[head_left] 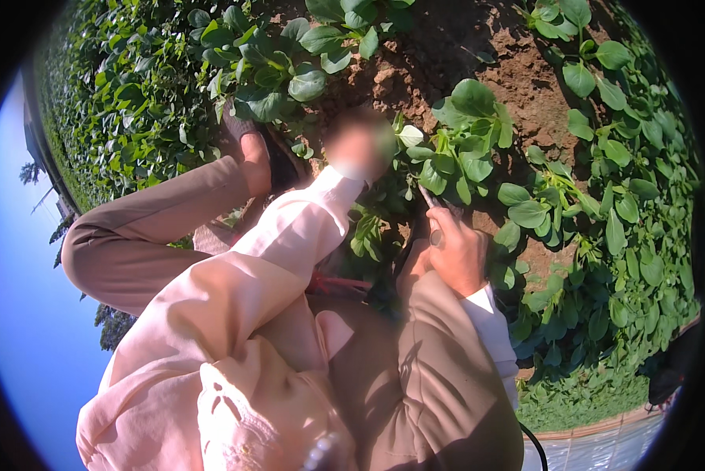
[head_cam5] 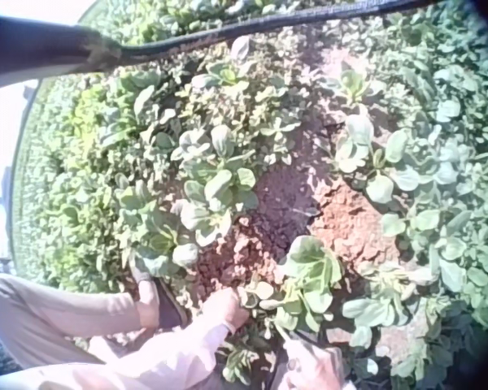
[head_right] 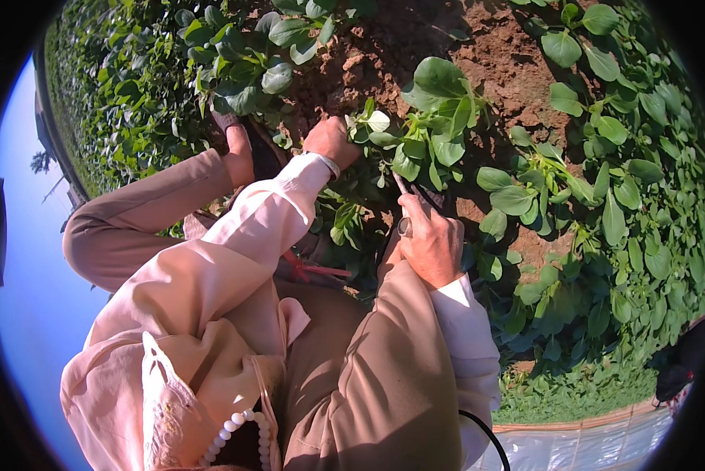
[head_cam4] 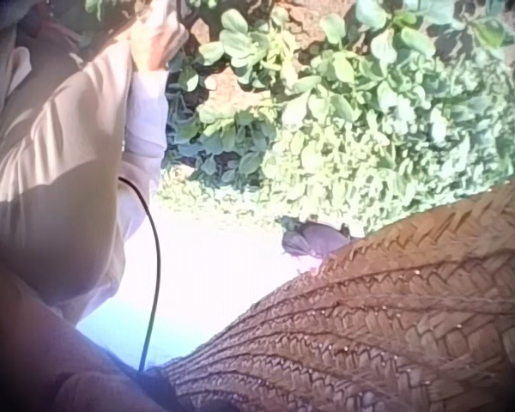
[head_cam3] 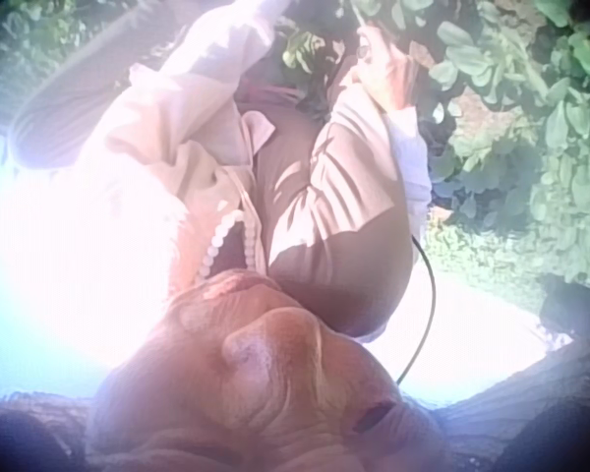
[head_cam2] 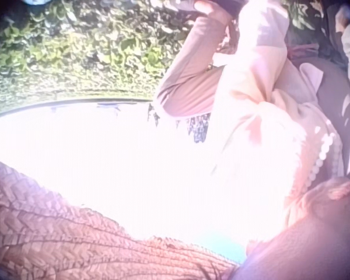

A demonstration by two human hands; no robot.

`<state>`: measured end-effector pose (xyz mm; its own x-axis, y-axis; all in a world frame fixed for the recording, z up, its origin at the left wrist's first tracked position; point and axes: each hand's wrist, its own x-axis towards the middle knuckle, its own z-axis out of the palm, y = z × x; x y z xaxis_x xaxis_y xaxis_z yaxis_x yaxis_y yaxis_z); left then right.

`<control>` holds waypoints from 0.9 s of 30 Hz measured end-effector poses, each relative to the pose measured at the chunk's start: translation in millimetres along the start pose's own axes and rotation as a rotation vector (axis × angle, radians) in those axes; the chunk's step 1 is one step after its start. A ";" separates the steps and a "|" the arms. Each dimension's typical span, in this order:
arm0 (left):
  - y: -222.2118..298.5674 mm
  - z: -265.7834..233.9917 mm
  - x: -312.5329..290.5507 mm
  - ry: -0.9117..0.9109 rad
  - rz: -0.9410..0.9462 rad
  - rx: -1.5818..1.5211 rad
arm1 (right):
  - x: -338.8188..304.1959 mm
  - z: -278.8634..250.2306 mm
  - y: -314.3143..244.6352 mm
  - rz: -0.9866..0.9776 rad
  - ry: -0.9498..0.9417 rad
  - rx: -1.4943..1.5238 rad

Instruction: The person clears weeds from around green plants in a field using a small hand tool and places the pulled weeds into a yellow bucket.

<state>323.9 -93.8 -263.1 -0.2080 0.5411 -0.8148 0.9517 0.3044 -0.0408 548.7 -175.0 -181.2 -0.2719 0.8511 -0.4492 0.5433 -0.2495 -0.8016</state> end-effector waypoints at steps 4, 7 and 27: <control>-20.1 15.6 13.0 0.024 -0.013 -0.120 | 2.9 5.5 -2.8 0.030 0.015 0.038; -29.3 17.3 28.3 -0.031 -0.033 -0.195 | 1.4 10.2 0.8 0.125 0.050 0.221; -121.1 -39.6 -52.4 -0.418 -0.122 -1.469 | 20.9 -16.6 -12.4 0.080 0.015 0.304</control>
<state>210.6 -128.0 -192.6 0.0500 0.2801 -0.9587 -0.1756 0.9474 0.2676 549.5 -146.5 -174.0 -0.2251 0.8295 -0.5112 0.2996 -0.4403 -0.8464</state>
